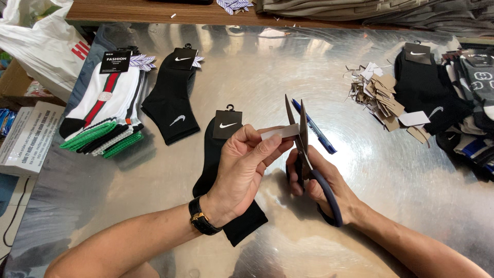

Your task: The person cuts a small white paper tag with scissors, then draws a leaf-like design on it with a blue pen. They attach the finished tag to a black sock and place the sock on a stack. The person repeats this process with another sock.

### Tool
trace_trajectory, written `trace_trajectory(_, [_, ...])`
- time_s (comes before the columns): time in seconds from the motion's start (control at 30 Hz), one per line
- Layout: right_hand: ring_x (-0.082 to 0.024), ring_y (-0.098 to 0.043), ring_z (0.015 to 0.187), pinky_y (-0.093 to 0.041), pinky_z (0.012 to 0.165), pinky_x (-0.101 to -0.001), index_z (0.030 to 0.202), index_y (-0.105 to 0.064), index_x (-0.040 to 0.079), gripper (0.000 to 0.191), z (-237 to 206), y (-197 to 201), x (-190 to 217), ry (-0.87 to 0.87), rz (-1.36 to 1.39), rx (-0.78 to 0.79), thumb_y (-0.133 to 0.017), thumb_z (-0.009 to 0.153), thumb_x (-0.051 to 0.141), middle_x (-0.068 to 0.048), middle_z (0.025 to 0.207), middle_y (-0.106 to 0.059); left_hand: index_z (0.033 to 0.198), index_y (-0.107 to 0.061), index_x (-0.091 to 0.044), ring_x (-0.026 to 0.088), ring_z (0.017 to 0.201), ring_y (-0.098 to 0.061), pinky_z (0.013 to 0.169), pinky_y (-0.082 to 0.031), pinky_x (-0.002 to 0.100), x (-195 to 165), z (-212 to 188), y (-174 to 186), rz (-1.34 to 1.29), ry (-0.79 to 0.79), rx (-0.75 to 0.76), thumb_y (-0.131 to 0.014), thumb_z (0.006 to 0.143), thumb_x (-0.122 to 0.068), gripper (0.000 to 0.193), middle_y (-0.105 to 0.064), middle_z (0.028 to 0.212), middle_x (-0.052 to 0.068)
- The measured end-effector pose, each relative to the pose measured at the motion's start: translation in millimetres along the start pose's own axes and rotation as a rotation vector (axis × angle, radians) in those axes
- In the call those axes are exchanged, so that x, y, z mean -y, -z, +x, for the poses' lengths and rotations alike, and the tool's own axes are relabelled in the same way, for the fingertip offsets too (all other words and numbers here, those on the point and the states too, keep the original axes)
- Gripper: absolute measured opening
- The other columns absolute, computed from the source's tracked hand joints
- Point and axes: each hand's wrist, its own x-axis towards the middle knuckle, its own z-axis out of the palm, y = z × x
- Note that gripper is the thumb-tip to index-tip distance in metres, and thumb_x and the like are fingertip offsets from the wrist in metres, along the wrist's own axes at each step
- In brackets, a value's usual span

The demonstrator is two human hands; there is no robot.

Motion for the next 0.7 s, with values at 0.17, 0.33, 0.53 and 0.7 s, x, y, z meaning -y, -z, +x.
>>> trace_trajectory(0.17, [-0.010, -0.055, 0.062, -0.047, 0.055, -0.0244, 0.115, -0.054, 0.002, 0.085, -5, -3, -13, 0.007, 0.059, -0.024, -0.061, 0.082, 0.080, -0.002, 0.078, -0.054, 0.094, -0.059, -0.010, 0.025, 0.115, -0.070, 0.107, -0.056, 0.037, 3, -2, 3, 0.004, 0.024, -0.007, -0.071, 0.097, -0.011, 0.013, -0.073, 0.114, 0.018])
trace_trajectory(0.33, [-0.008, -0.054, 0.058, -0.045, 0.050, -0.0221, 0.115, -0.054, 0.002, 0.082, -8, -7, -19, -0.006, 0.126, -0.061, -0.065, 0.082, 0.076, -0.002, 0.075, -0.055, 0.096, -0.060, -0.008, 0.022, 0.110, -0.071, 0.103, -0.058, 0.035, 3, -2, 4, 0.011, 0.032, -0.016, -0.071, 0.097, -0.011, 0.012, -0.073, 0.110, 0.016])
trace_trajectory(0.53, [-0.008, -0.052, 0.058, -0.042, 0.048, -0.0214, 0.117, -0.054, 0.001, 0.078, -10, -11, -27, 0.005, 0.180, -0.067, -0.067, 0.085, 0.071, -0.002, 0.075, -0.055, 0.098, -0.061, -0.006, 0.022, 0.106, -0.072, 0.103, -0.058, 0.036, 2, -2, 7, 0.026, 0.018, -0.032, -0.072, 0.096, -0.012, 0.012, -0.074, 0.109, 0.016])
trace_trajectory(0.7, [-0.009, -0.055, 0.052, -0.044, 0.044, -0.0221, 0.115, -0.057, 0.003, 0.075, -5, 0, -32, 0.030, 0.017, -0.102, -0.063, 0.086, 0.072, -0.002, 0.071, -0.058, 0.100, -0.060, -0.007, 0.021, 0.103, -0.073, 0.100, -0.060, 0.038, 2, 9, 13, 0.096, -0.038, 0.004, -0.072, 0.096, -0.014, 0.014, -0.075, 0.106, 0.014])
